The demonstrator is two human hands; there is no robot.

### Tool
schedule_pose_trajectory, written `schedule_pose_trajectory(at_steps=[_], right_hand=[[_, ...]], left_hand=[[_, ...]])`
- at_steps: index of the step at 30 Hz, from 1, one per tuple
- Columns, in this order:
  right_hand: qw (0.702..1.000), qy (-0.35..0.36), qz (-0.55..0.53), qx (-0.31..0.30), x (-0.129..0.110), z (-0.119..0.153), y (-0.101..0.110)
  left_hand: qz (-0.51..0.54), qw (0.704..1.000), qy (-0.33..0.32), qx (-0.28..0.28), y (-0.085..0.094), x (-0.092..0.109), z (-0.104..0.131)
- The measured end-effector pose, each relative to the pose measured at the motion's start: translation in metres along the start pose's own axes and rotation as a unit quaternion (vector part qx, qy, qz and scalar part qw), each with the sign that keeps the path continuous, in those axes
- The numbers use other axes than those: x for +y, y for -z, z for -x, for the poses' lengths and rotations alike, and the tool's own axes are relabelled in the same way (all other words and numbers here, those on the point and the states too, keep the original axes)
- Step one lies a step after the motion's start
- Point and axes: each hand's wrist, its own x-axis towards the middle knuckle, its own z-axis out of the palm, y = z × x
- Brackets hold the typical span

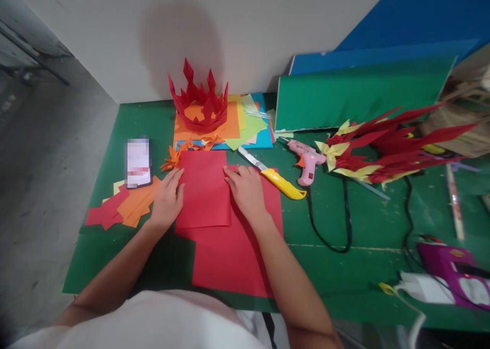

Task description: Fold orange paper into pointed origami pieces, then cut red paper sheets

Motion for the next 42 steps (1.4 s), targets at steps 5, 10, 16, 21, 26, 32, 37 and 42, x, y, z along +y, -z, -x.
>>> schedule_pose_trajectory(at_steps=[5,10,16,21,26,32,37,42], right_hand=[[1.000,0.013,-0.016,-0.011,0.013,-0.001,0.002],[0.998,0.040,0.004,-0.045,0.018,0.010,0.012],[0.995,0.047,-0.012,-0.091,0.014,0.035,0.020],[0.992,0.054,-0.011,-0.114,0.010,0.057,0.025],[0.989,0.054,-0.020,-0.136,0.006,0.068,0.028],[0.998,-0.023,-0.052,0.042,0.020,0.053,0.031],[0.989,-0.090,0.039,0.114,0.035,0.038,0.025],[0.988,-0.096,0.056,0.104,0.043,0.036,0.014]], left_hand=[[-0.008,1.000,-0.002,0.004,-0.003,-0.001,-0.001],[-0.004,1.000,0.006,-0.004,-0.005,-0.003,-0.001],[-0.007,1.000,0.012,-0.002,-0.004,-0.002,-0.001],[-0.011,1.000,0.011,-0.004,-0.004,-0.002,-0.002],[0.001,1.000,0.016,-0.003,-0.003,-0.002,-0.002],[0.077,0.997,0.006,0.002,0.021,0.011,-0.002],[0.133,0.987,-0.019,0.086,0.038,0.023,0.012],[0.140,0.981,0.078,0.111,0.030,0.017,0.040]])
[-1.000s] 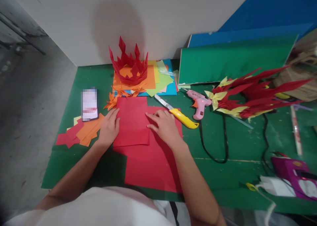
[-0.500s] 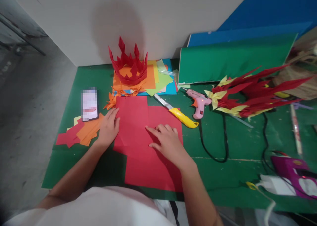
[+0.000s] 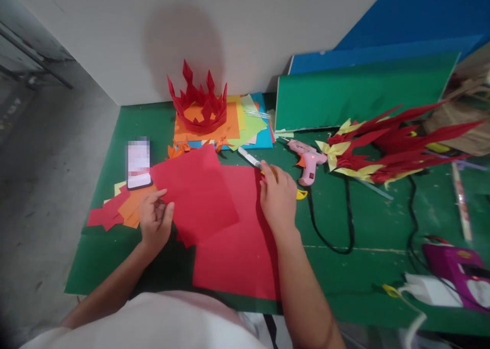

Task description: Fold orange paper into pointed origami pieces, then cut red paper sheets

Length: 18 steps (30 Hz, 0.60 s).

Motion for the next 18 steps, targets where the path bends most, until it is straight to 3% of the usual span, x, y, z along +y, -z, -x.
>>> schedule_pose_trajectory(at_steps=[3,9,15,18], right_hand=[[1.000,0.001,-0.006,0.011,0.003,0.000,-0.002],[0.999,-0.012,-0.041,0.023,0.009,0.003,0.006],[0.998,-0.008,-0.042,0.046,0.013,0.011,0.024],[0.994,0.024,-0.098,0.027,0.015,0.014,0.032]], left_hand=[[-0.008,0.997,0.031,-0.066,0.005,-0.006,0.009],[-0.066,0.971,-0.042,-0.227,0.027,-0.003,0.005],[-0.153,0.956,-0.131,-0.214,0.032,-0.014,0.001],[-0.181,0.946,-0.161,-0.216,0.031,-0.016,-0.003]])
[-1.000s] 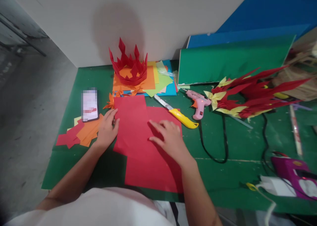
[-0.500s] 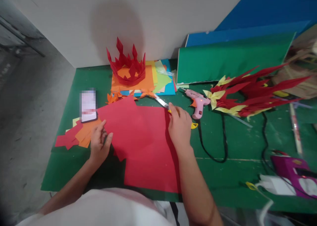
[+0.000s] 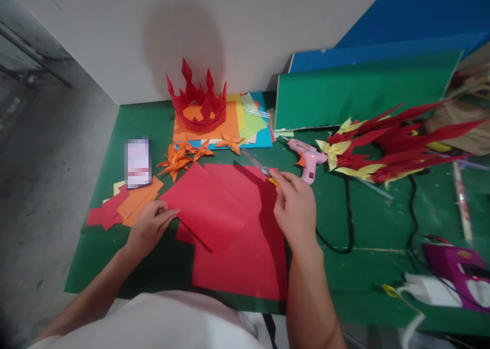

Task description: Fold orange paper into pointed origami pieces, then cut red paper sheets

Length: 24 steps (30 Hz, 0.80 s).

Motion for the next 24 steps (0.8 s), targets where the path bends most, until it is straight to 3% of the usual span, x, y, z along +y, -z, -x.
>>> schedule_pose_trajectory(at_steps=[2,5,8,11,17,20,24], right_hand=[[0.998,0.019,-0.054,-0.021,0.000,0.002,0.003],[0.992,0.032,-0.114,-0.044,-0.001,0.003,0.005],[0.985,0.039,-0.159,-0.060,-0.001,0.004,0.008],[0.977,0.034,-0.202,-0.065,-0.002,0.005,0.012],[0.963,0.042,-0.257,-0.074,-0.002,0.008,0.023],[0.957,0.056,-0.267,-0.098,-0.003,0.008,0.026],[0.954,0.058,-0.266,-0.124,-0.006,0.006,0.026]], left_hand=[[0.036,0.999,-0.016,-0.007,0.002,-0.001,-0.005],[0.168,0.985,-0.012,-0.029,0.002,-0.003,-0.013],[0.295,0.947,0.092,-0.084,0.002,-0.006,-0.019],[0.389,0.888,0.205,-0.133,0.003,-0.008,-0.023],[0.474,0.810,0.312,-0.151,0.004,-0.010,-0.032],[0.481,0.796,0.339,-0.144,0.004,-0.009,-0.036],[0.452,0.807,0.356,-0.132,0.007,-0.007,-0.039]])
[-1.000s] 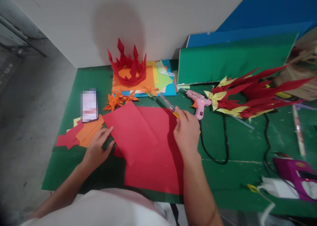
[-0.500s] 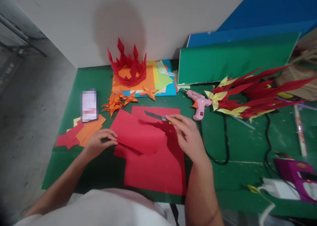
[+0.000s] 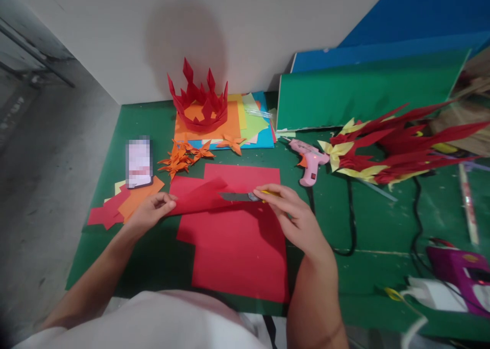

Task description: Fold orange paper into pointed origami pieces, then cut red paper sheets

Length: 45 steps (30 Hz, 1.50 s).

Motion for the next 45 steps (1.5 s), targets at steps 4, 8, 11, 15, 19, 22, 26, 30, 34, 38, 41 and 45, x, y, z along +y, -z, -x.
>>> schedule_pose_trajectory(at_steps=[4,8,11,15,19,22,26,30,34,38,41,45], right_hand=[[1.000,-0.011,0.011,-0.008,0.000,-0.001,-0.003],[0.999,-0.011,0.038,-0.011,0.001,-0.002,-0.004],[0.998,0.008,0.062,-0.030,0.003,-0.003,-0.003],[0.989,0.038,0.120,-0.076,0.010,-0.002,-0.002],[0.978,0.042,0.182,-0.093,0.021,-0.002,-0.009],[0.973,0.031,0.217,-0.070,0.028,-0.003,-0.017],[0.970,0.038,0.232,-0.062,0.032,-0.005,-0.024],[0.961,0.058,0.267,-0.051,0.030,-0.007,-0.027],[0.954,0.064,0.289,-0.047,0.028,-0.009,-0.028],[0.956,0.056,0.284,-0.043,0.030,-0.008,-0.029],[0.960,0.053,0.271,-0.040,0.032,-0.007,-0.028],[0.967,0.057,0.242,-0.049,0.032,-0.005,-0.024]], left_hand=[[-0.041,0.999,-0.015,0.000,0.001,0.001,0.001],[-0.052,0.997,-0.054,0.006,0.000,-0.003,0.001],[-0.048,0.995,-0.088,0.011,-0.001,-0.007,0.002],[-0.068,0.992,-0.109,0.004,-0.001,-0.007,0.005],[-0.120,0.983,-0.135,-0.039,0.002,0.000,0.008],[-0.176,0.969,-0.155,-0.075,0.003,0.008,0.010],[-0.261,0.940,-0.214,-0.053,-0.012,0.021,0.009],[-0.366,0.883,-0.292,-0.036,-0.046,0.030,-0.009],[-0.458,0.842,-0.282,-0.035,-0.079,0.027,-0.033],[-0.522,0.807,-0.276,-0.023,-0.093,0.016,-0.044],[-0.545,0.787,-0.287,-0.028,-0.093,0.010,-0.042],[-0.546,0.780,-0.301,-0.041,-0.090,0.008,-0.038]])
